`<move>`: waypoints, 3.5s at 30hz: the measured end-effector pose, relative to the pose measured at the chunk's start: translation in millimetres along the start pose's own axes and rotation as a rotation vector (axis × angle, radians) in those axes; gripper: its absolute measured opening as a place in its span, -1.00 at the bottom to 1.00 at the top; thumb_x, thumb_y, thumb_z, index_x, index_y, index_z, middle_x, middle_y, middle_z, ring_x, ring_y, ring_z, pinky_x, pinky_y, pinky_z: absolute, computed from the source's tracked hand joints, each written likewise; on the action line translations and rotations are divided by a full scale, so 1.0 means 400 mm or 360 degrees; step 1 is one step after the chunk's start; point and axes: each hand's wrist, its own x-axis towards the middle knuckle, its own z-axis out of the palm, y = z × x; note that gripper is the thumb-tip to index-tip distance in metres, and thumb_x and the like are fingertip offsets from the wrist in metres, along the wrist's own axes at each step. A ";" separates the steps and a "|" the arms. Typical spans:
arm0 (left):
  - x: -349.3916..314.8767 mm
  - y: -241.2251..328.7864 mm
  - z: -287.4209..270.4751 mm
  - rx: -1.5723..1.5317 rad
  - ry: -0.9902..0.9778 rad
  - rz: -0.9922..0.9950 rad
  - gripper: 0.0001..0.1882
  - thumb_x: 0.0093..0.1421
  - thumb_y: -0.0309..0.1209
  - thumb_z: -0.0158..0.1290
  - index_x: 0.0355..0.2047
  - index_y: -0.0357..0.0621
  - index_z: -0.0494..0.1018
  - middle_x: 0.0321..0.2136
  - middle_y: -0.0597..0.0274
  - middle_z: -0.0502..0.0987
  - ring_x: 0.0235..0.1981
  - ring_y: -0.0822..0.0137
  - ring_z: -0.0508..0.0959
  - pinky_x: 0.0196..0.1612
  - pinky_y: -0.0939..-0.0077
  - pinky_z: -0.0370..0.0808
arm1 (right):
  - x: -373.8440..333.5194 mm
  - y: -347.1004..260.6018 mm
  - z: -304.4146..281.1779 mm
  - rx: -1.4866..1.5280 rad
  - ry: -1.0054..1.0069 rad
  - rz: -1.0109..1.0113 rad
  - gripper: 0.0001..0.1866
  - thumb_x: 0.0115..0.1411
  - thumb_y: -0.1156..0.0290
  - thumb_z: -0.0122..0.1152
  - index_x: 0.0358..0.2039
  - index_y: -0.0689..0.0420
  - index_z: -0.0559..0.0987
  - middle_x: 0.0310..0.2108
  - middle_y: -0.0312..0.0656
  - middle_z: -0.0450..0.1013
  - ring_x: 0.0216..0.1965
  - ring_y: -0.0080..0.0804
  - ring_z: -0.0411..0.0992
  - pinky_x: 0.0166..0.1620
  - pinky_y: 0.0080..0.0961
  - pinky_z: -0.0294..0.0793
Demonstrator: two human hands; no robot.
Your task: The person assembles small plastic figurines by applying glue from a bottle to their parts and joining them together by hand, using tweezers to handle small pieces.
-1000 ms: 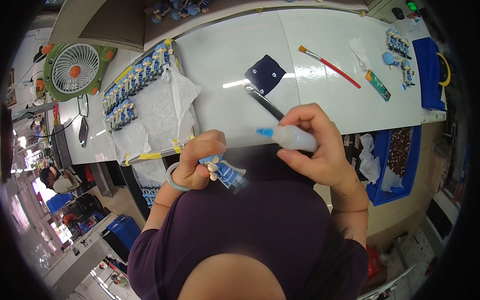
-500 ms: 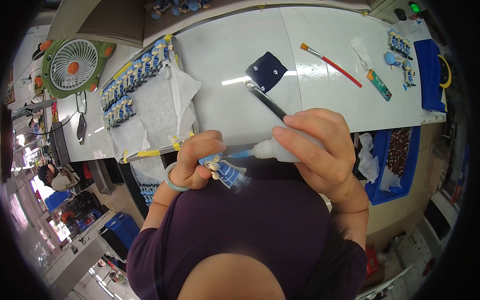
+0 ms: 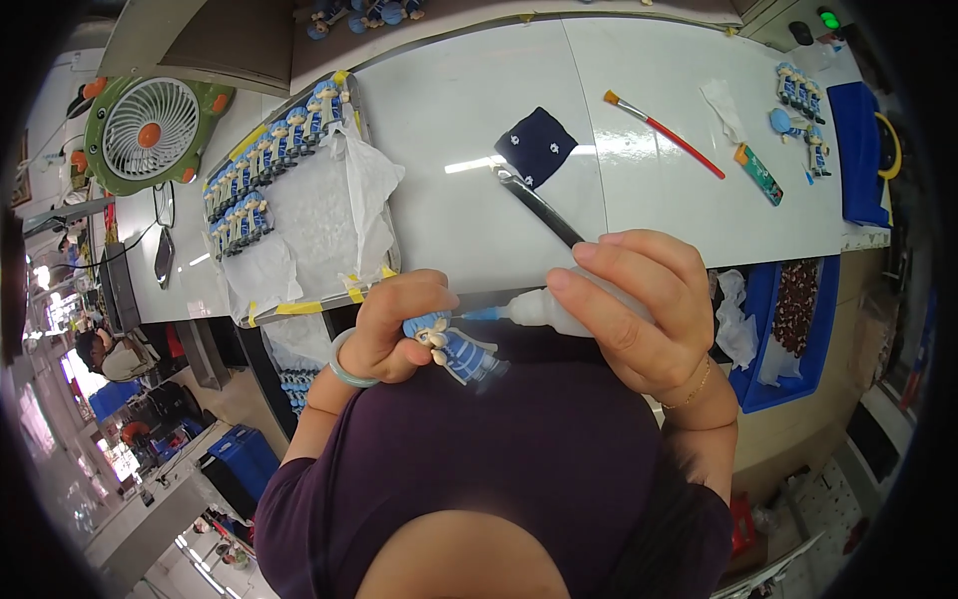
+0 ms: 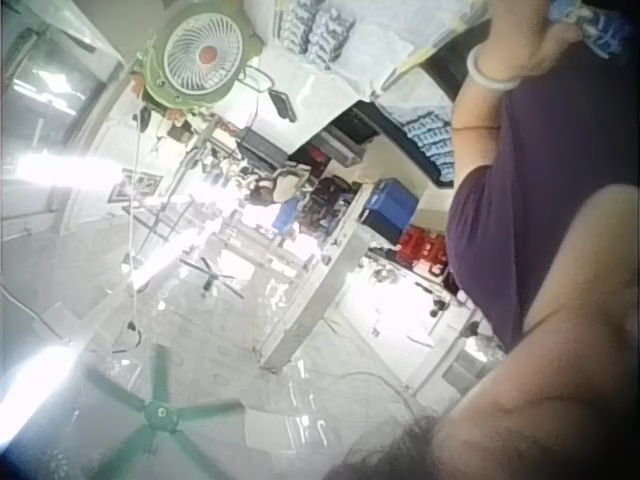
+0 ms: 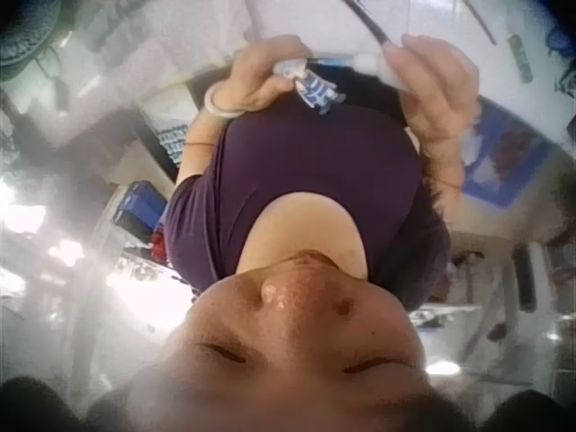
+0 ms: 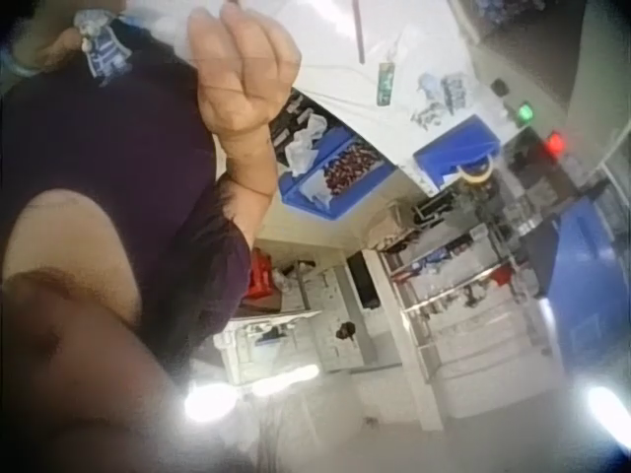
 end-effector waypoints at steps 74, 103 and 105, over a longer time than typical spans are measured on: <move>-0.015 -0.034 0.025 -0.1235 0.0031 -0.0260 -0.55 0.20 -0.06 -0.28 -0.19 -0.22 0.25 -0.56 0.15 0.26 -0.53 0.37 0.27 -0.46 0.55 0.25 | -0.032 0.055 0.060 0.0912 -0.0042 0.0765 -0.66 -0.19 0.54 0.27 -0.31 0.22 0.46 -0.38 -0.15 0.42 -0.36 -0.37 0.39 -0.28 -0.57 0.36; 0.013 0.000 0.033 -0.1116 0.0255 -0.0591 -0.49 0.11 0.05 -0.15 -0.43 -0.26 0.31 -0.61 0.20 0.26 -0.57 0.43 0.20 -0.52 0.59 0.17 | 0.010 0.042 0.032 0.0731 -0.0029 0.0485 -0.65 -0.27 0.63 0.24 -0.35 0.21 0.49 -0.45 -0.12 0.42 -0.44 -0.23 0.39 -0.37 -0.48 0.39; 0.006 -0.006 0.037 -0.1045 0.0259 -0.0671 -0.49 0.13 0.01 -0.18 -0.56 -0.29 0.24 -0.62 0.26 0.23 -0.58 0.46 0.19 -0.51 0.61 0.16 | -0.002 0.046 0.039 0.0759 -0.0020 0.0559 -0.66 -0.27 0.60 0.26 -0.36 0.20 0.49 -0.45 -0.12 0.42 -0.43 -0.24 0.40 -0.36 -0.49 0.39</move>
